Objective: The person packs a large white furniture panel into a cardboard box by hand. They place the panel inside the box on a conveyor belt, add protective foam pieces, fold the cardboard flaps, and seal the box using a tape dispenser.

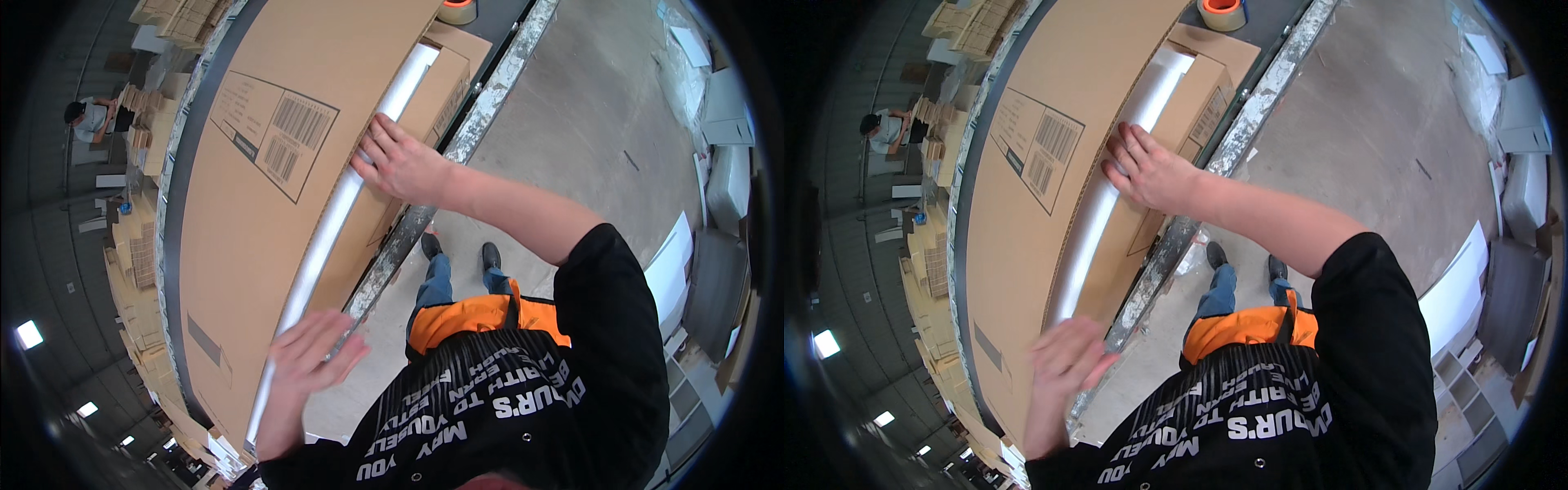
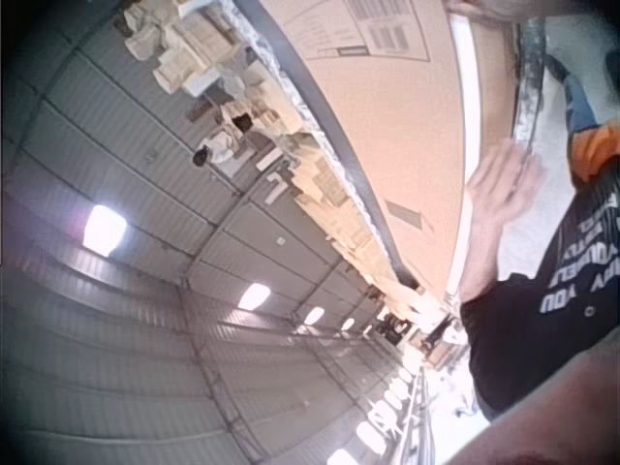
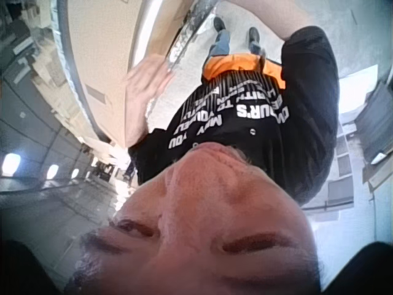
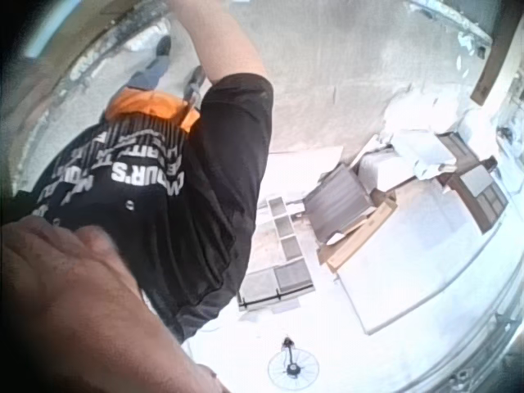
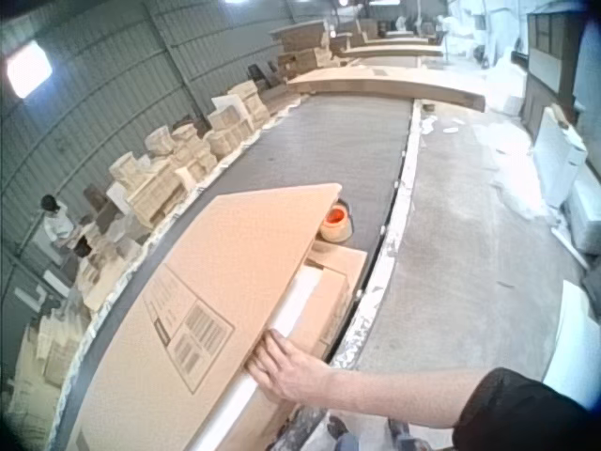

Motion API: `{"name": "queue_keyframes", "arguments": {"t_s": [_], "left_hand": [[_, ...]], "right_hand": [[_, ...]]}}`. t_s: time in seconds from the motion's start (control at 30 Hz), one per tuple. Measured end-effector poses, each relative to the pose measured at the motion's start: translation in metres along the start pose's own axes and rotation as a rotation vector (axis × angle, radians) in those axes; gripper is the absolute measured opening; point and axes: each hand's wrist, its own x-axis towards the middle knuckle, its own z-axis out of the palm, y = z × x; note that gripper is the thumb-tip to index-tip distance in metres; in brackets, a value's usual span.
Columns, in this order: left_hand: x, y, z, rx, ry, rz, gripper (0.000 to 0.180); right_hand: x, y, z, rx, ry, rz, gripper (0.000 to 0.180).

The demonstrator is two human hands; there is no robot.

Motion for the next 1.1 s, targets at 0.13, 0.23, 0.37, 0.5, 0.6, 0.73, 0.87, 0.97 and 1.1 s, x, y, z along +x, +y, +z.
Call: {"name": "queue_keyframes", "arguments": {"t_s": [0.13, 0.23, 0.37, 0.5, 0.6, 0.73, 0.87, 0.97, 1.1], "left_hand": [[-0.008, -0.111, -0.065, -0.028, 0.371, -0.796, 0.056], [-0.079, -0.247, -0.073, -0.105, 0.513, -1.185, 0.073], [-0.120, -0.369, -0.012, 0.179, 0.003, -1.429, 0.092], [-0.114, -0.435, 0.050, -0.017, 0.013, -1.428, 0.086], [-0.134, -0.453, 0.046, -0.107, 0.069, -1.568, 0.076], [-0.057, -0.404, 0.058, 0.235, -0.088, -1.605, 0.075], [-0.066, -0.383, 0.065, 0.327, -0.004, -1.587, 0.081], [-0.066, -0.351, 0.080, 0.282, 0.154, -1.310, 0.087], [0.038, -0.172, 0.100, 0.022, -0.071, -0.456, 0.126]], "right_hand": [[-0.005, 0.006, -0.010, 0.044, -0.101, 0.034, 0.065], [0.003, 0.004, -0.019, 0.198, -0.145, 0.017, 0.071], [0.002, 0.012, -0.016, 0.297, -0.087, 0.033, 0.065], [0.002, 0.017, -0.018, 0.362, -0.183, 0.044, 0.066], [0.007, 0.017, -0.022, 0.362, -0.392, 0.052, 0.051], [-0.017, 0.014, 0.004, 0.307, -0.220, 0.167, 0.028], [-0.013, 0.012, 0.003, 0.239, -0.162, 0.151, 0.030], [-0.008, 0.010, -0.003, 0.279, -0.291, 0.144, 0.027], [-0.021, 0.027, 0.000, 0.299, -0.343, 0.165, 0.026]]}}
